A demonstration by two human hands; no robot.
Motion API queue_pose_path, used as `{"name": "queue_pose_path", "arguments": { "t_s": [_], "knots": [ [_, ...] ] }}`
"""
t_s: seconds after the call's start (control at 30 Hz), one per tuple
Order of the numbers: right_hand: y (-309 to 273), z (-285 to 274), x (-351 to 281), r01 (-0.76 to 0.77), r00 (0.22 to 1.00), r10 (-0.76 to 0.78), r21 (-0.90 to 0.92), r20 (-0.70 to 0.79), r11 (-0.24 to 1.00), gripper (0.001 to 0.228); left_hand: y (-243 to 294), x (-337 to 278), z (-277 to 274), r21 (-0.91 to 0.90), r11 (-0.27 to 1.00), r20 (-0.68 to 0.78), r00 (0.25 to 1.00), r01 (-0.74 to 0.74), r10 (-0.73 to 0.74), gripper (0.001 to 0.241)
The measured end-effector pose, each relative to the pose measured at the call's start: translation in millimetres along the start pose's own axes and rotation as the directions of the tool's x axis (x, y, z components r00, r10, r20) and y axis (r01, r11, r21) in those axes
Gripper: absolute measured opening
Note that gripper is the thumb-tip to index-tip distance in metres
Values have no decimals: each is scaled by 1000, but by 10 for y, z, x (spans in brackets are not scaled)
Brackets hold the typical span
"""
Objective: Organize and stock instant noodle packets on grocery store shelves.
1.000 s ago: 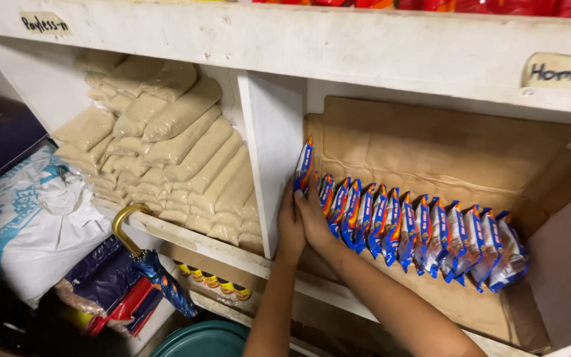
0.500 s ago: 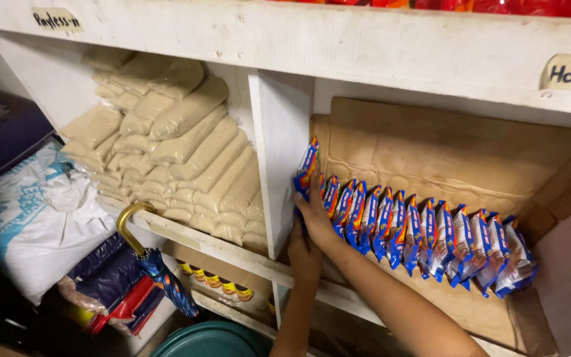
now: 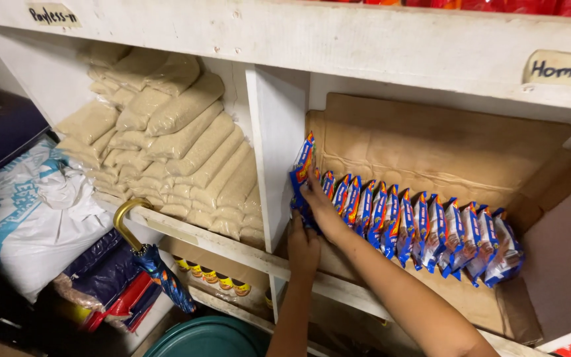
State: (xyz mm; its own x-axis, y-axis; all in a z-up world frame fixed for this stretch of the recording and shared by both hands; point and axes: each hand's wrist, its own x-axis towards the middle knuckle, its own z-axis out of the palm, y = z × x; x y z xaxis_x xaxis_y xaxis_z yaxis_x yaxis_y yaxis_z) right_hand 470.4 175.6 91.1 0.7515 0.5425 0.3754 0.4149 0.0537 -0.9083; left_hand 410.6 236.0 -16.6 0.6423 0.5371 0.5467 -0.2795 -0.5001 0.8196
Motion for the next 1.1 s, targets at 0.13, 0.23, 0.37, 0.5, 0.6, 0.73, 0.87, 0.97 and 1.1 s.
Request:
{"name": "queue_pose_path", "arguments": {
  "t_s": [0.13,0.23,0.37,0.5,0.6,0.73,0.87,0.97,1.1],
  "knots": [
    [32,-10,-6,1,1000,0,42,-27,999,74,330,-13,-154,-28,992,-64,990,122,-123,60],
    [155,49,22,-15,996,18,31,-84,999,71,168,-35,-96,16,994,-154,983,105,-102,57],
    [188,75,45,-5,996,15,114,-86,993,76,237,-38,-122,31,993,-202,974,116,-107,55],
    [197,31,11,103,990,-119,-187,-74,977,86,288,-48,-145,11,989,-209,967,151,-145,54],
    [196,7,-40,5,996,-31,-292,-84,956,91,213,-78,-112,30,991,-223,967,134,-124,54],
    [309,-18,19,151,983,-176,-348,-43,925,94,278,-73,-126,16,997,-225,972,73,-67,54],
    [53,95,14,116,983,-176,-575,-50,810,104,556,-78,-242,-32,999,-210,977,-28,21,56],
    [-98,203,19,65,980,-178,-706,-87,705,107,663,-86,-282,-41,997,-167,983,64,-70,52],
    [-124,277,113,-134,985,-22,-837,-171,531,105,447,-61,-216,-17,987,-154,974,163,-163,50]
  ]
}}
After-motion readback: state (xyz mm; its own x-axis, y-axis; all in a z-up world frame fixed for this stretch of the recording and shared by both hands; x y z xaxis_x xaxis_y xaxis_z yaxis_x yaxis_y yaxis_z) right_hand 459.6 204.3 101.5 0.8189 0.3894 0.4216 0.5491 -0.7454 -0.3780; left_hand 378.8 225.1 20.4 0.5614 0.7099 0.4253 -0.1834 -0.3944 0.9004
